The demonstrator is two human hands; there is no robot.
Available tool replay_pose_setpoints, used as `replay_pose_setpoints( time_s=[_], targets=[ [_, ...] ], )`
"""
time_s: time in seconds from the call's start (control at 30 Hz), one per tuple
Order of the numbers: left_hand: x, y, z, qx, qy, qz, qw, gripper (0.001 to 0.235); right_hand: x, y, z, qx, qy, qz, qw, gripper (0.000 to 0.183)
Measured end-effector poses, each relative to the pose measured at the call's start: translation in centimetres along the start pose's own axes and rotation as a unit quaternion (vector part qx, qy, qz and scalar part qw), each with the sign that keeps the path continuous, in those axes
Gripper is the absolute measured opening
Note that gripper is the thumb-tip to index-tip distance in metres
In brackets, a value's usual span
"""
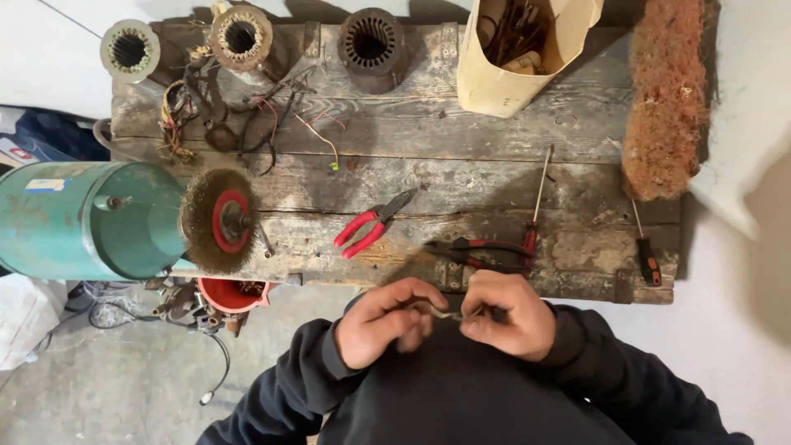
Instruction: Stripping insulation and extracting copper wire from dismantled electric motor components using pliers.
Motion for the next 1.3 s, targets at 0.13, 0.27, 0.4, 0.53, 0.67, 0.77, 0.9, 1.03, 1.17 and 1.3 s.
replay_pose_setpoints(
  time_s=[0.13,0.27,0.4,0.53,0.67,0.77,0.9,1.03,1.17,1.3],
  targets=[
    [1.5,2.4,0.6,-0.02,-0.084,-0.09,0.992,0.016,0.6,-3.3,-0.6,-0.059,0.03,0.151,0.986,0.023],
    [0.9,4.9,2.4,0.091,-0.091,-0.229,0.965,0.034,2.2,-5.5,-0.3,-0.092,0.029,0.211,0.973,0.019],
    [-0.1,4.0,3.1,0.087,-0.116,-0.188,0.971,0.03,2.8,-5.3,0.0,-0.077,0.051,0.176,0.98,0.016],
    [-1.0,4.2,3.3,0.124,-0.116,-0.2,0.965,0.036,2.6,-5.5,-0.1,-0.073,0.07,0.165,0.981,0.015],
    [-3.2,5.5,5.2,0.195,-0.084,-0.268,0.94,0.045,0.7,-4.5,3.6,-0.075,0.124,0.203,0.968,0.016],
    [-6.9,4.0,9.4,0.213,-0.073,-0.278,0.934,0.044,-2.0,-0.6,10.4,0.0,0.209,0.235,0.949,0.01],
    [-10.5,-1.0,6.6,0.058,0.06,-0.361,0.929,0.018,-1.6,3.3,9.9,0.081,0.221,0.21,0.949,0.003],
    [-11.8,0.3,0.2,0.062,0.176,-0.507,0.842,0.032,-0.1,0.5,4.1,0.024,0.191,0.159,0.968,0.011],
    [-10.0,5.8,-1.0,0.191,0.26,-0.565,0.759,0.049,0.7,-0.7,1.9,-0.019,0.165,0.141,0.976,0.013],
    [-6.0,6.5,-1.1,0.157,0.08,-0.295,0.939,0.032,0.4,-2.3,0.2,-0.052,0.142,0.161,0.975,0.012]
  ],
)
Point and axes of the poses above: each hand's wrist, its own z-axis away from the middle knuckle, its own x-axis out of the palm, y = z × x, the point moved 10 cm from there along -z, towards the middle knuckle, and after that the axes turned 2 degrees about z, right-handed, at the moved point
